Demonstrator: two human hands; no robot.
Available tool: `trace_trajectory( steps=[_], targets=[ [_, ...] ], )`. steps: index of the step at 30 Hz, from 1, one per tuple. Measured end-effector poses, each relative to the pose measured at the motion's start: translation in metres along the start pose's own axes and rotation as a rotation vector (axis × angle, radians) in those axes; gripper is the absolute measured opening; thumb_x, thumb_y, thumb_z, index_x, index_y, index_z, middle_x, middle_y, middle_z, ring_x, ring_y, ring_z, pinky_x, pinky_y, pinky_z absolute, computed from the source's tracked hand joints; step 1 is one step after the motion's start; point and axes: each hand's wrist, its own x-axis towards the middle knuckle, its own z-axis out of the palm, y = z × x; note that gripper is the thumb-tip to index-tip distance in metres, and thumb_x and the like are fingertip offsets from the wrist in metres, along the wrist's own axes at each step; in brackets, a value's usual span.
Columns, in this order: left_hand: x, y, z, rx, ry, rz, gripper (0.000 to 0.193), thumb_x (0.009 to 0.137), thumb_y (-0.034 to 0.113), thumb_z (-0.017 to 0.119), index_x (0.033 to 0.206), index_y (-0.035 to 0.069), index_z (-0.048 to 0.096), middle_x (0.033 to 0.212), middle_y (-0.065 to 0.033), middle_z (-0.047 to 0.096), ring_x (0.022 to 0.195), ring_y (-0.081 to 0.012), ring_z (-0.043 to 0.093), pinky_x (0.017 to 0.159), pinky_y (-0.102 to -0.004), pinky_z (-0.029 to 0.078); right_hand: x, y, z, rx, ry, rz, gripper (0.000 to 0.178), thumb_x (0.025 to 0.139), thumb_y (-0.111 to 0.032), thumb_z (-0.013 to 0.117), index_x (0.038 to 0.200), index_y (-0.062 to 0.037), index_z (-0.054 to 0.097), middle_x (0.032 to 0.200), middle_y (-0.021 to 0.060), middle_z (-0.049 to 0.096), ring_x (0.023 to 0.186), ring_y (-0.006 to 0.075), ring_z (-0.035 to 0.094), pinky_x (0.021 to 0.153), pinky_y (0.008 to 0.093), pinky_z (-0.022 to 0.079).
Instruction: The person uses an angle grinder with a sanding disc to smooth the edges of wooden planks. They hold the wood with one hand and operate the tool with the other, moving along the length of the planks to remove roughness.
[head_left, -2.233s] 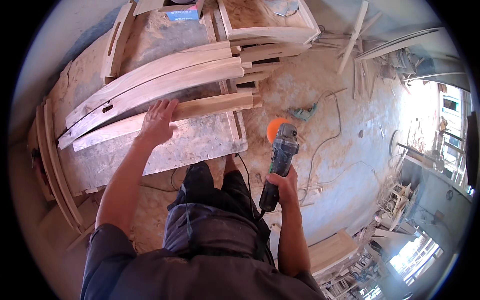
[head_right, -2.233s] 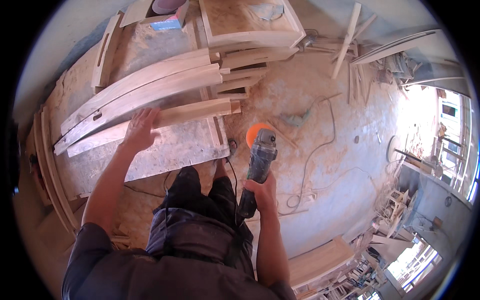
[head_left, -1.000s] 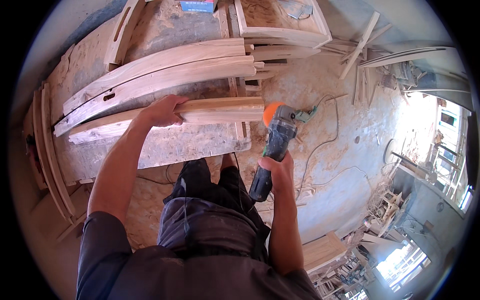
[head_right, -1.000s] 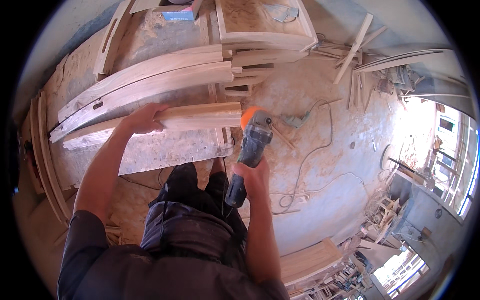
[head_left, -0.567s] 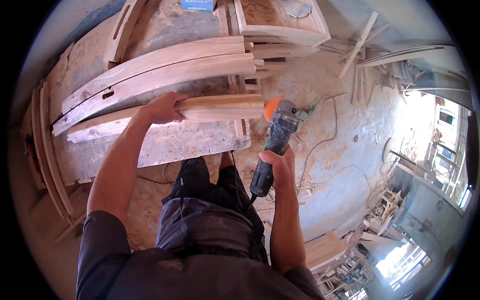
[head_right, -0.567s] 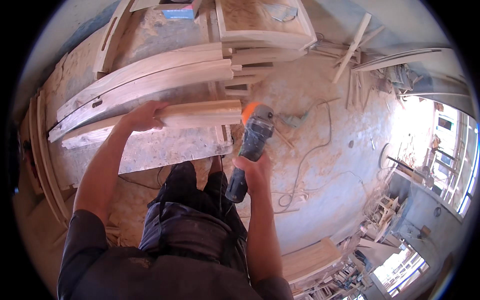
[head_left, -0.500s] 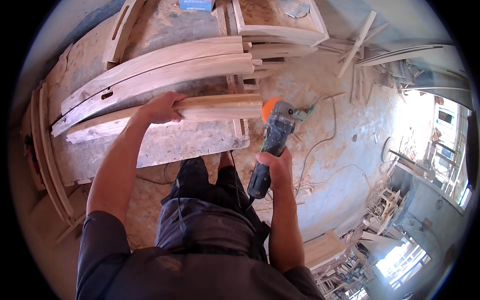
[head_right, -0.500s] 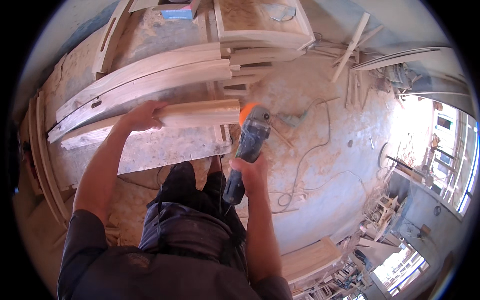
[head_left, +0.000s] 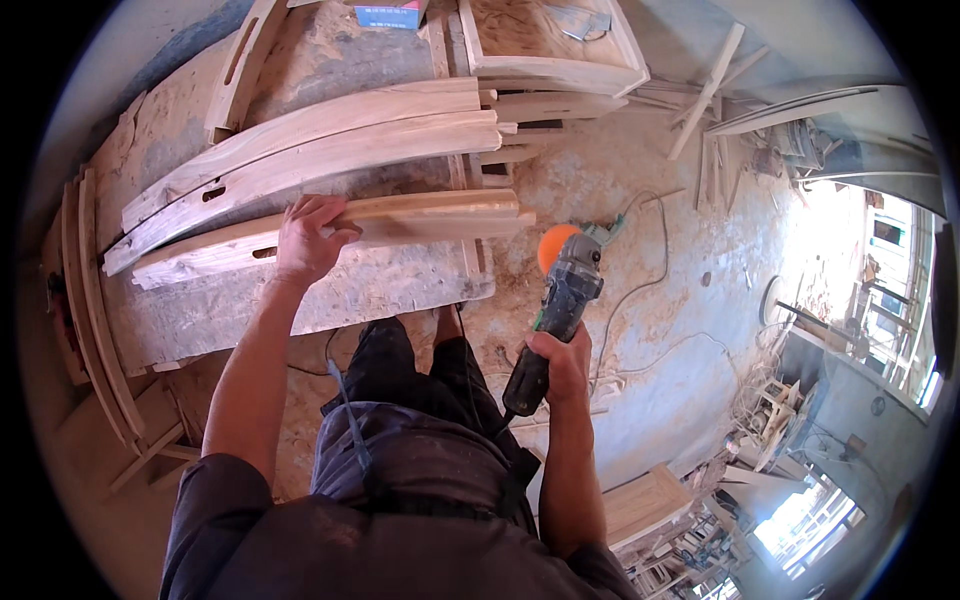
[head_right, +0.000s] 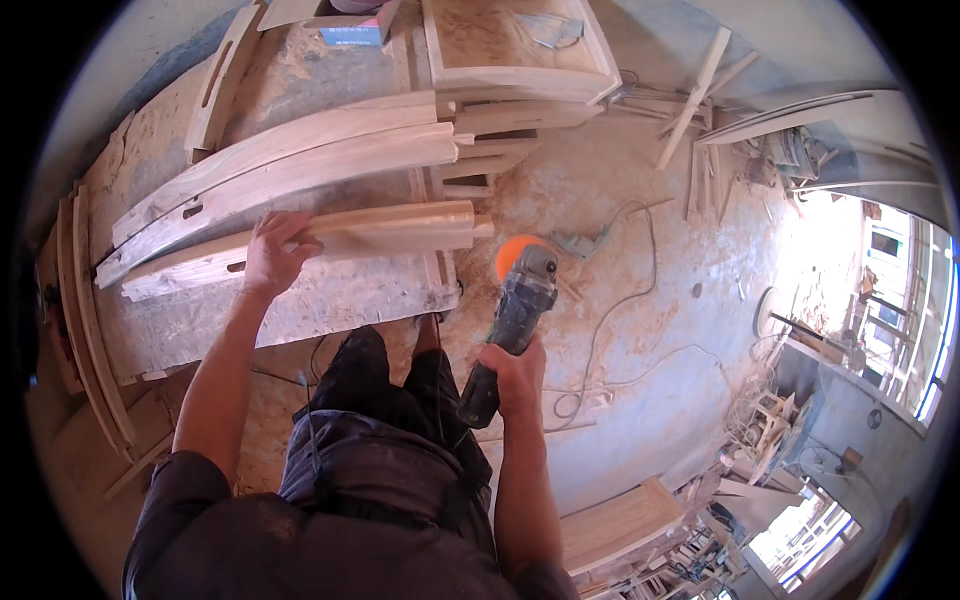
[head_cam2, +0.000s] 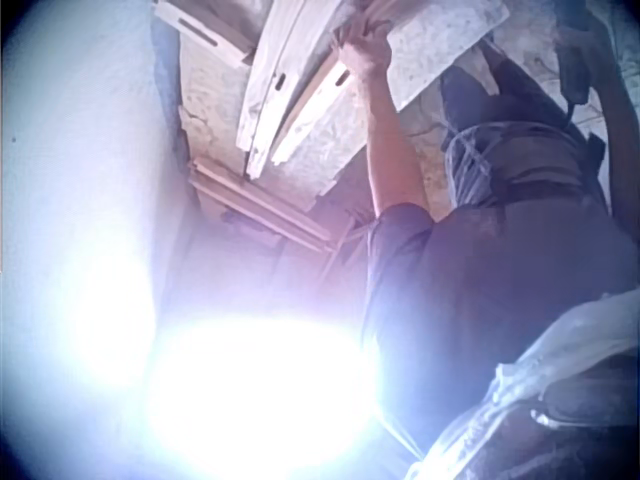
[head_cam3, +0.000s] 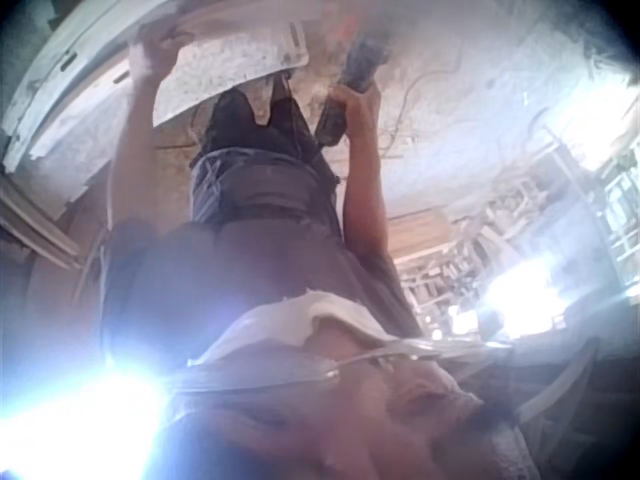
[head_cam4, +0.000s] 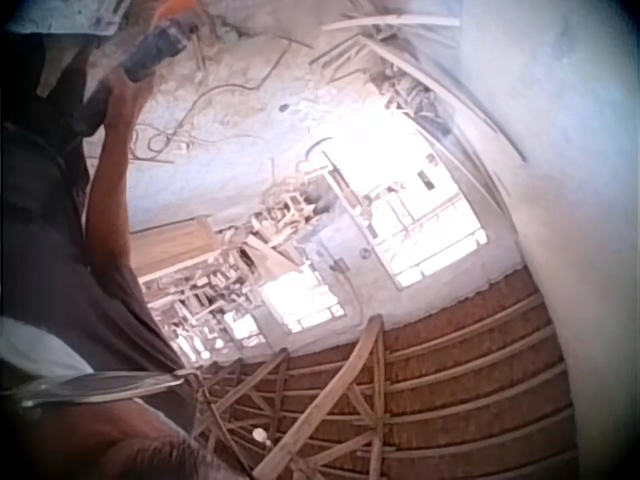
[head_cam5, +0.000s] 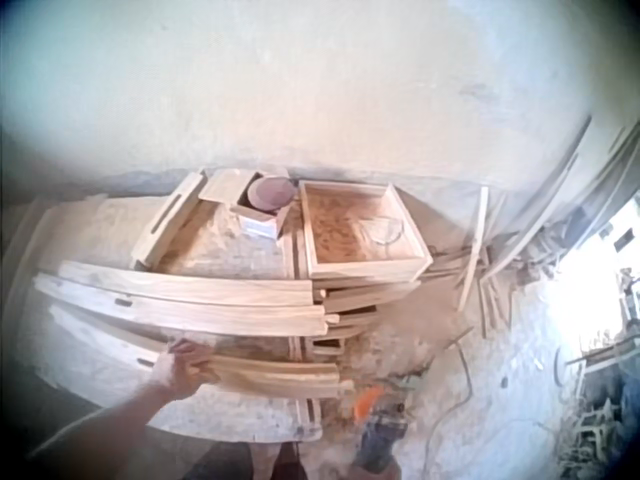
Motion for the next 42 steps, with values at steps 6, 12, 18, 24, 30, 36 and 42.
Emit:
trace_trajectory(
  steps=[6, 12, 18, 24, 30, 36, 42],
  targets=[
    [0.021, -0.022, -0.002, -0.098, -0.156, -0.311, 0.063, 0.072, 0.027, 0.092, 0.127, 0.008, 0.071, 0.125, -0.0126, 0.071, 0.125, -0.0309, 0.061, 0.109, -0.0466, 0.046, 0.002, 0.002, -0.004, -0.024, -0.014, -0.043, 0.046, 0.071, -0.005, 0.079, 0.112, 0.0013, 0.061, 0.089, 0.0097, 0.067, 0.071, 0.0211, 0.068, 0.067, 0.0351, 0.057],
    [0.011, 0.026, -0.007, 0.370, -0.389, 0.035, 0.087, 0.073, 0.013, 0.087, 0.151, 0.008, 0.049, 0.136, -0.0190, 0.057, 0.135, -0.0391, 0.050, 0.119, -0.0507, 0.038, 0.004, -0.006, -0.002, -0.027, -0.059, -0.030, 0.048, 0.069, -0.007, 0.077, 0.113, 0.0020, 0.059, 0.084, 0.0083, 0.065, 0.069, 0.0208, 0.067, 0.065, 0.0362, 0.056],
    [0.021, 0.025, -0.018, 0.180, -0.657, -0.079, 0.085, 0.071, 0.000, 0.077, 0.151, 0.010, 0.050, 0.140, -0.0213, 0.058, 0.139, -0.0423, 0.050, 0.119, -0.0510, 0.039, 0.019, -0.003, -0.004, -0.080, -0.070, -0.109, 0.045, 0.069, -0.009, 0.077, 0.111, 0.0010, 0.060, 0.086, 0.0081, 0.065, 0.072, 0.0195, 0.066, 0.068, 0.0350, 0.055],
    [0.027, 0.013, -0.015, 0.112, -0.710, -0.106, 0.091, 0.068, 0.006, 0.081, 0.153, 0.012, 0.049, 0.149, -0.0237, 0.054, 0.145, -0.0441, 0.044, 0.122, -0.0526, 0.035, 0.033, -0.022, 0.003, -0.134, -0.144, -0.063, 0.056, 0.070, -0.007, 0.079, 0.123, 0.0009, 0.063, 0.094, 0.0072, 0.067, 0.083, 0.0196, 0.068, 0.077, 0.0344, 0.056],
    [0.030, 0.022, -0.020, 0.120, -0.682, -0.119, 0.091, 0.068, 0.002, 0.082, 0.153, 0.008, 0.050, 0.146, -0.0223, 0.057, 0.141, -0.0413, 0.048, 0.121, -0.0490, 0.038, 0.035, -0.013, -0.008, -0.161, -0.150, -0.056, 0.054, 0.069, -0.010, 0.080, 0.119, 0.0003, 0.064, 0.092, 0.0071, 0.067, 0.080, 0.0180, 0.066, 0.074, 0.0340, 0.055],
    [0.031, 0.025, -0.018, 0.117, -0.678, -0.124, 0.090, 0.069, 0.003, 0.082, 0.153, 0.007, 0.050, 0.145, -0.0211, 0.058, 0.140, -0.0405, 0.049, 0.121, -0.0484, 0.038, 0.046, -0.003, -0.006, -0.126, -0.148, -0.080, 0.051, 0.068, -0.009, 0.078, 0.115, 0.0007, 0.062, 0.091, 0.0088, 0.068, 0.076, 0.0191, 0.068, 0.072, 0.0339, 0.056],
    [0.030, 0.029, -0.023, 0.118, -0.654, -0.138, 0.087, 0.070, 0.001, 0.080, 0.151, 0.007, 0.052, 0.141, -0.0211, 0.061, 0.139, -0.0405, 0.050, 0.120, -0.0488, 0.039, 0.042, -0.025, -0.010, -0.125, -0.201, 0.001, 0.056, 0.066, -0.010, 0.080, 0.118, 0.0008, 0.062, 0.090, 0.0079, 0.068, 0.078, 0.0192, 0.069, 0.074, 0.0347, 0.058]
  ],
)
